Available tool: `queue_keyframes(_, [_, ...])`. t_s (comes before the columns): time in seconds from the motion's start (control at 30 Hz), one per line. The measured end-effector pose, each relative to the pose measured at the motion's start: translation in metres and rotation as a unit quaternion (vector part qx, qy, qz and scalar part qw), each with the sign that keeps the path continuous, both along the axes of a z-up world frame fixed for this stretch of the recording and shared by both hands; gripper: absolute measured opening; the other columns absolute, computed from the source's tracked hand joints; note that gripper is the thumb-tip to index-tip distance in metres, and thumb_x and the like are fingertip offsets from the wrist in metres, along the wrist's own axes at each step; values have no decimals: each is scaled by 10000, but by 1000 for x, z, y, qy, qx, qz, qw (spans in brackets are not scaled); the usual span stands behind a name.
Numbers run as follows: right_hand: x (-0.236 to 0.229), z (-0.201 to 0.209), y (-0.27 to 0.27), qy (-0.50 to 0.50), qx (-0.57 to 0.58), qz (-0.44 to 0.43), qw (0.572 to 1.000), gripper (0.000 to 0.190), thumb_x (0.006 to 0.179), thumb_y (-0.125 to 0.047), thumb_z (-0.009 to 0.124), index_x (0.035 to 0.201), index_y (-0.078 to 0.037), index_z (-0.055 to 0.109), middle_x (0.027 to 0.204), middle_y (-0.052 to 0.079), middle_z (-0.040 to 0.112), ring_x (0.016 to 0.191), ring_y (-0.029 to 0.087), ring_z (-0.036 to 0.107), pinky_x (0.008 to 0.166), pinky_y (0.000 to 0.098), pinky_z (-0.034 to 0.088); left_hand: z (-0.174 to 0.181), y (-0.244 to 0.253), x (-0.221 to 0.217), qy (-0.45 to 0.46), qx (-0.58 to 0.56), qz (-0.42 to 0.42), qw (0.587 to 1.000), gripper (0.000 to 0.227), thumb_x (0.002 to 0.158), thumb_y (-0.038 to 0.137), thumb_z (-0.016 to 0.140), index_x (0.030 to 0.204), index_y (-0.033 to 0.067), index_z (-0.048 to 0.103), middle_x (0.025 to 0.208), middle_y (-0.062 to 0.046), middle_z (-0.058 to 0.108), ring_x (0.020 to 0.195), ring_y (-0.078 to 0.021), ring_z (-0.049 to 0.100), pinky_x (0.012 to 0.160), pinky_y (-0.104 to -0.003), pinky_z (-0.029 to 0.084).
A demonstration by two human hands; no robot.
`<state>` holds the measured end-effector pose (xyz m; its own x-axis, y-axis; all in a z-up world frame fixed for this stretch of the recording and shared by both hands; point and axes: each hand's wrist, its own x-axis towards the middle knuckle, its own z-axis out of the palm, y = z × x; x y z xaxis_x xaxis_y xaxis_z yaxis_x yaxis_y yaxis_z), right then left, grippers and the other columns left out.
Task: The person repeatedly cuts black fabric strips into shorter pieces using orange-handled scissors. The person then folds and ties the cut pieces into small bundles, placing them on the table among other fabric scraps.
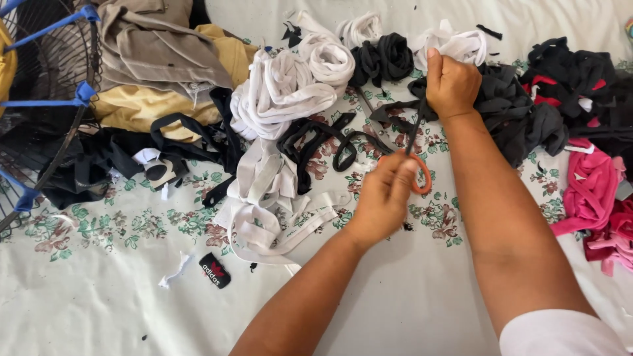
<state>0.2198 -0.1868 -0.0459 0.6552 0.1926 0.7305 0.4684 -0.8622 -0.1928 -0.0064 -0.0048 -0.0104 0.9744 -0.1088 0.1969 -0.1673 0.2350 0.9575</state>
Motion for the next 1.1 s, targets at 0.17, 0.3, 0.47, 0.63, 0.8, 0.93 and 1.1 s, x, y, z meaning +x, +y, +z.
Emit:
queue_keyframes(0.17, [-21,11,0,17,96,63,993,517,1180,-328,553,761,-65,702,680,106,656,613,292,673,612,399,522,-9,49,44,92,-324,86,938,301,1084,281,495,846,97,503,709,2,472,640,-141,517,566,-316,471])
queue_keyframes(0.3, [-40,10,0,80,78,94,989,562,1164,-379,550,737,-59,725,677,89,667,630,258,671,641,370,520,-25,66,56,81,-402,169,896,290,1086,264,479,849,98,501,741,-15,476,704,-154,500,665,-303,461])
queue_keyframes(0.47, [-64,30,7,230,117,144,955,608,1143,-471,514,785,-35,738,630,47,604,610,168,592,633,331,458,-27,63,51,5,-232,275,933,266,1131,225,475,929,59,520,856,-21,485,763,-141,421,701,-275,388])
queue_keyframes(0.63, [-108,70,29,300,163,179,923,598,1133,-500,490,891,-24,759,603,13,505,611,100,490,587,297,379,22,54,31,-161,51,394,903,188,1103,163,470,1016,20,555,1133,-142,515,956,-172,515,866,-310,453])
queue_keyframes(0.8, [-156,103,88,213,178,301,912,466,1167,-348,494,918,-14,702,677,9,593,608,69,542,547,257,406,14,37,14,-205,99,214,950,190,1125,190,471,1072,30,559,1040,-128,655,945,-151,613,858,-324,521])
queue_keyframes(0.93, [-150,86,84,188,176,286,923,430,1167,-299,510,914,-6,697,662,43,588,595,83,538,544,279,419,2,36,24,-44,48,169,983,246,1111,244,467,1061,37,590,848,-21,690,737,-86,636,675,-259,538])
queue_keyframes(1.1, [-137,71,76,188,137,240,943,478,1153,-337,508,877,-4,710,634,77,607,553,94,545,525,295,426,-3,40,35,105,-78,43,990,283,1098,301,484,1032,54,606,825,16,595,694,-86,583,592,-247,492])
